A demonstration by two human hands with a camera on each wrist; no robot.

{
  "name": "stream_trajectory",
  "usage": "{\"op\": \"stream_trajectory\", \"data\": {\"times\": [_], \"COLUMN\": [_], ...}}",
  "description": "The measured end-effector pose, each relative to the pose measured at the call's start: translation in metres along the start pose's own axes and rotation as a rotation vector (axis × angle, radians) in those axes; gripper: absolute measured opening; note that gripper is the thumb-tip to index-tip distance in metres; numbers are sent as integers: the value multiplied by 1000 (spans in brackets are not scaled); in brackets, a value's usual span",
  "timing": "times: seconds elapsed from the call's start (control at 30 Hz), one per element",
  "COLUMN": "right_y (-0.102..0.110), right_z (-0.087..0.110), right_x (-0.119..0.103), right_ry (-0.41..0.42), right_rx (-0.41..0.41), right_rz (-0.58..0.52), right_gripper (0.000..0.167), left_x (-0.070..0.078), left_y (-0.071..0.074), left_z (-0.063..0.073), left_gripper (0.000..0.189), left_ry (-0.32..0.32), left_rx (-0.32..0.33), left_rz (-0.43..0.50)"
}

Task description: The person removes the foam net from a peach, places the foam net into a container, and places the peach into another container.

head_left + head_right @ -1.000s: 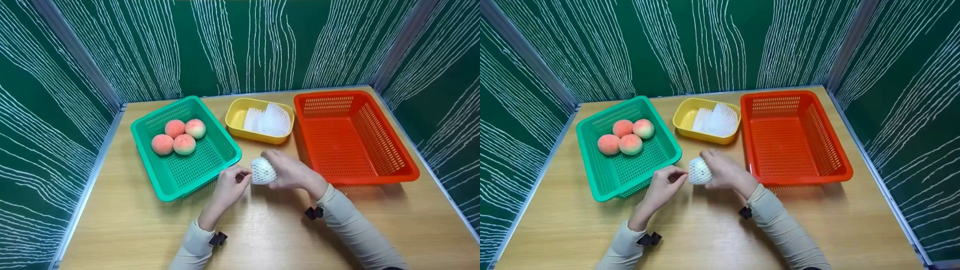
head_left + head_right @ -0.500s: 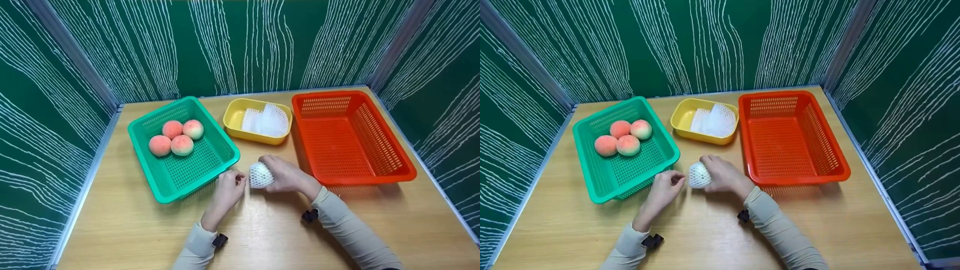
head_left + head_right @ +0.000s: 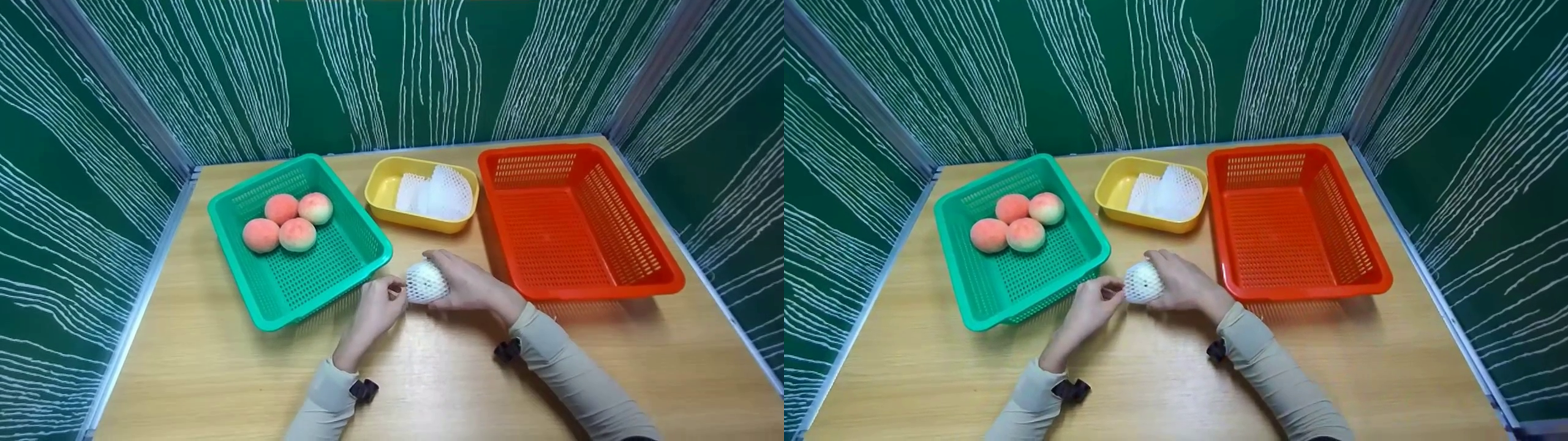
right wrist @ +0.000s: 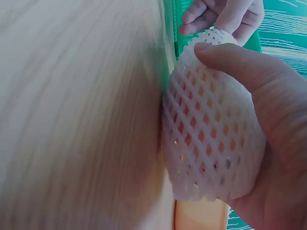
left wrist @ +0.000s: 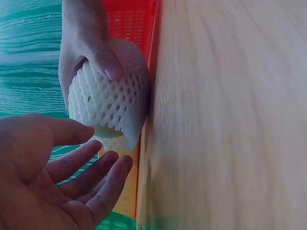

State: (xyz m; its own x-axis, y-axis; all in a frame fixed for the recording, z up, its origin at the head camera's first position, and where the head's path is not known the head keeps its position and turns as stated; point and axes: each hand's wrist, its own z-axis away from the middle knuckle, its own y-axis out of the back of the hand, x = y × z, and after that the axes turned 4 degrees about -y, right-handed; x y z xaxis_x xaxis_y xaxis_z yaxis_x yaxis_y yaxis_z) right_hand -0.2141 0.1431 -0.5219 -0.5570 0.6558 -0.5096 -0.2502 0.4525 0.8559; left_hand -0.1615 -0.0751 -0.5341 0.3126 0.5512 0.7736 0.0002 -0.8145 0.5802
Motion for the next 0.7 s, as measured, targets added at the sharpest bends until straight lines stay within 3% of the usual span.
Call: {"op": "stream_trajectory", "data": {"times": [0.13,0.3,0.53,0.7], "right_y": [1,-2,-3,-3], "right_z": [2,9,18,20], "right_x": [1,3,3,3], "right_ry": [-18,-3,37,37], "right_rx": [21,57,75,89], "right_rz": [14,22,39,29], "right_gripper": [103,107,102,100], "left_x": [-1,-4,-8,-9], "left_y": [1,4,6,7], "left_z": [-2,0,0,-1], "left_gripper": [15,17,18,15], "left_ry": [7,81,162,176], "left_rx": [0,-45,-92,-104], "left_rz": [29,74,187,196]}}
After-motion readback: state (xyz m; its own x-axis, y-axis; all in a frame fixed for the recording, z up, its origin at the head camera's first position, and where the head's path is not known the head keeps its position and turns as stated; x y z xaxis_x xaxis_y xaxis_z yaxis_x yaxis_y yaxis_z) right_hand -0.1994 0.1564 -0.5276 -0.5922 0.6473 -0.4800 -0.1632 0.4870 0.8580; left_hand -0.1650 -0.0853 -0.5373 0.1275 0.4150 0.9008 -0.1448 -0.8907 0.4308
